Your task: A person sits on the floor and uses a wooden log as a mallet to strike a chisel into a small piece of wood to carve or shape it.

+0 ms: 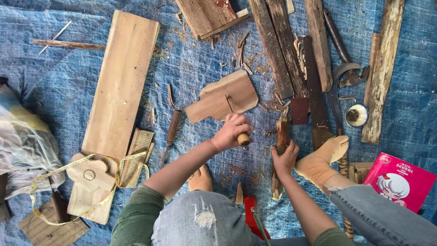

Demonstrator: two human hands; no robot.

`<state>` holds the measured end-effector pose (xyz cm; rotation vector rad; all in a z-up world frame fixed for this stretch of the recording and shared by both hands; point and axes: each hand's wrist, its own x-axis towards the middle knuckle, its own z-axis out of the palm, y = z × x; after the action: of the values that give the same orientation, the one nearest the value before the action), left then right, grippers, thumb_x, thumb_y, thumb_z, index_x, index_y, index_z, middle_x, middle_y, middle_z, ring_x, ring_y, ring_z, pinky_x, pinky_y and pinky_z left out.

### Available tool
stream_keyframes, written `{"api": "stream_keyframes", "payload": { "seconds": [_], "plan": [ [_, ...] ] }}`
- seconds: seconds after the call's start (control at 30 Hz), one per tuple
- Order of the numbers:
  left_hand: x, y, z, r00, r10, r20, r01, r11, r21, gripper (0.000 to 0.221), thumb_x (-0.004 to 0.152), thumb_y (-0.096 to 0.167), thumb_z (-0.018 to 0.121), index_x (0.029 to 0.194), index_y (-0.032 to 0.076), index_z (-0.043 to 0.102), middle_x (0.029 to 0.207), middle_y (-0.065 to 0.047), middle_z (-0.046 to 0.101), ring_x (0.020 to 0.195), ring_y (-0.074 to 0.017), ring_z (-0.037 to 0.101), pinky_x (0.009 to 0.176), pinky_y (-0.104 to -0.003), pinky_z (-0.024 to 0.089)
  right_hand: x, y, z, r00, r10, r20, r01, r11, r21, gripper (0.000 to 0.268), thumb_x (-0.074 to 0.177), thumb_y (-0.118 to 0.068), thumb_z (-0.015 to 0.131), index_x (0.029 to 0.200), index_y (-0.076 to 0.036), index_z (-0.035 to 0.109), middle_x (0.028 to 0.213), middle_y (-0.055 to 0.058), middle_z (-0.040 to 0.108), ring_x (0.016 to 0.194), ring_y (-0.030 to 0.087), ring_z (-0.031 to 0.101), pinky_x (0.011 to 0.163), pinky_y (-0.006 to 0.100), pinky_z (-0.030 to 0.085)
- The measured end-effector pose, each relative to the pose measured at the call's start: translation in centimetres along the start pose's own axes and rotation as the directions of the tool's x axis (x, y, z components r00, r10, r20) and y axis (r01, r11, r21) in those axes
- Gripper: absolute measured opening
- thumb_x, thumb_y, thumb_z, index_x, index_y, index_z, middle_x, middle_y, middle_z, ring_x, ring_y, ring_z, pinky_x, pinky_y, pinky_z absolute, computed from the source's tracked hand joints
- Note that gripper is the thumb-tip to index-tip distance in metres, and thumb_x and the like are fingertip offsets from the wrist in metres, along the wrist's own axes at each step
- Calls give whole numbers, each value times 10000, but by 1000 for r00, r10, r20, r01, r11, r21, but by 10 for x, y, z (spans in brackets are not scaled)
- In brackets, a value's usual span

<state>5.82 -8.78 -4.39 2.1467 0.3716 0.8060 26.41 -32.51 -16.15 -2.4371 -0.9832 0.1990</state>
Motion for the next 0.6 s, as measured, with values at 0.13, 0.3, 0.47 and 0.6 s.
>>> {"api": "stream_keyframes", "payload": {
  "seconds": [0.13,0.3,0.47,0.6],
  "plan": [
    [-6,0,-12,971,-144,-193,104,973,-204,279,781,318,902,980,219,732,1103,-1,718,1117,-219,625,1114,-518,381,1,-12,-9,998,53,45,-54,998,15,818,748,-253,856,1413,6,455,1274,206,430,1158,476,538,967,567,468],
    [17,16,-58,679,-570,-462,108,700,-706,281,907,33,773,1045,68,530,970,-73,564,1007,-262,623,1031,-639,507,2,-16,-13,994,69,84,-70,998,5,797,789,-251,839,1424,4,429,1282,201,408,1163,457,525,973,556,460],
    [22,-22,-62,619,-608,-498,118,698,-706,372,833,17,853,925,94,502,816,-50,623,838,-124,586,842,-386,519,3,-14,-12,996,53,78,-54,999,3,807,787,-259,840,1422,13,424,1284,212,406,1173,471,517,975,573,456],
    [24,-25,-57,672,-572,-470,123,713,-691,337,795,14,880,845,77,553,780,-95,669,767,-124,602,773,-351,525,3,-14,-13,992,76,103,-78,997,14,801,811,-264,828,1433,22,413,1295,216,396,1174,465,512,985,569,450]
  ]
}}
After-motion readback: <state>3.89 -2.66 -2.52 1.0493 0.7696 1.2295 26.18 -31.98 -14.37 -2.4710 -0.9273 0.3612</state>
